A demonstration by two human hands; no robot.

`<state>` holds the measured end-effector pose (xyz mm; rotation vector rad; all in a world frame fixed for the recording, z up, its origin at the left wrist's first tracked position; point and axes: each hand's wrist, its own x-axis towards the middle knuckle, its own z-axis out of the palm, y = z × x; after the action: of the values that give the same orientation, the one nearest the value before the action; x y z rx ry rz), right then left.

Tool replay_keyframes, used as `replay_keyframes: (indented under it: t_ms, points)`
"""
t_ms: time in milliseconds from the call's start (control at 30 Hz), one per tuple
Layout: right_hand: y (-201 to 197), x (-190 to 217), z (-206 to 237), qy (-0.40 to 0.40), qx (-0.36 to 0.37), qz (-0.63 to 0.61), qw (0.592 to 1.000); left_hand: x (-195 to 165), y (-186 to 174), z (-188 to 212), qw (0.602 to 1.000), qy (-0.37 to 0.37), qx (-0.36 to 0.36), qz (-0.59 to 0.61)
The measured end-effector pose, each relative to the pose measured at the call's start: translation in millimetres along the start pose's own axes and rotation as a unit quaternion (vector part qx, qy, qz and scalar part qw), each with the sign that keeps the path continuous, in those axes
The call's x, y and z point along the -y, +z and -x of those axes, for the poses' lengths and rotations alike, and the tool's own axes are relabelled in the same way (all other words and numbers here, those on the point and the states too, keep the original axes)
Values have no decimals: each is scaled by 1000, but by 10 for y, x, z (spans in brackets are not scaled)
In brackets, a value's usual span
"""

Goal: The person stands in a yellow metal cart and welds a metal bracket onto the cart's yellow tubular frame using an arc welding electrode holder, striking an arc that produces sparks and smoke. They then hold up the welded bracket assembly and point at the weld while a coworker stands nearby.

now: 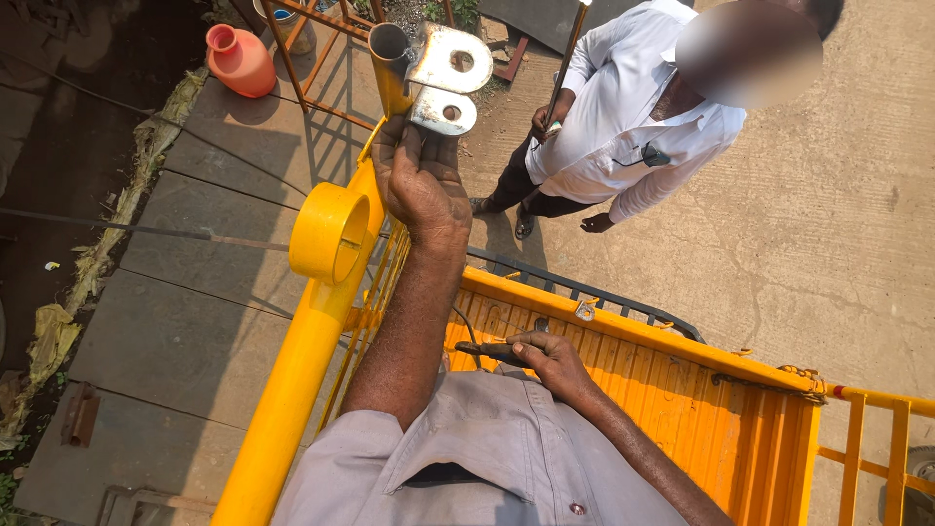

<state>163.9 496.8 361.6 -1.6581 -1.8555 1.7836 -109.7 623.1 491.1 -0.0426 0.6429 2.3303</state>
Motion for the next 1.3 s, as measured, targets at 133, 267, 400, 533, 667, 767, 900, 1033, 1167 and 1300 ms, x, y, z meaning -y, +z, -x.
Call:
replay_keyframes:
  t_ms: [133, 267, 400, 533, 667, 767, 900, 1033, 1167, 1300]
  points:
    - [-11, 18, -14, 2, 0, 2, 1000, 20, 4, -21, 1000, 2, -2, 4]
    - [-17, 33, -14, -3, 2, 0, 1000, 32, 4, -30, 1000, 5, 10, 0]
    - [-33, 35, -10, 5, 3, -8, 1000, 47, 13, -43, 1000, 7, 1, -6]
    - [-54, 36, -7, -2, 6, -14, 1000, 62, 12, -45, 1000, 11, -4, -28]
    - [-64, 51, -1, -4, 11, -11, 1000, 66, -1, -41, 999, 17, 3, -34]
    - [-73, 69, 1, -5, 14, -6, 1000, 70, 0, -40, 999, 21, 4, -41]
    - [-76, 78, 3, -3, 10, 14, 1000, 73, 6, -30, 999, 20, 4, -49]
    - [-44, 63, -12, -8, 7, 25, 1000, 51, -3, -32, 999, 12, 4, -44]
    - [-19, 22, -37, -16, 5, 16, 1000, 46, -14, -48, 999, 10, 2, -42]
    - [-17, -16, -47, -10, 2, 11, 1000, 67, -29, -60, 999, 9, -1, -40]
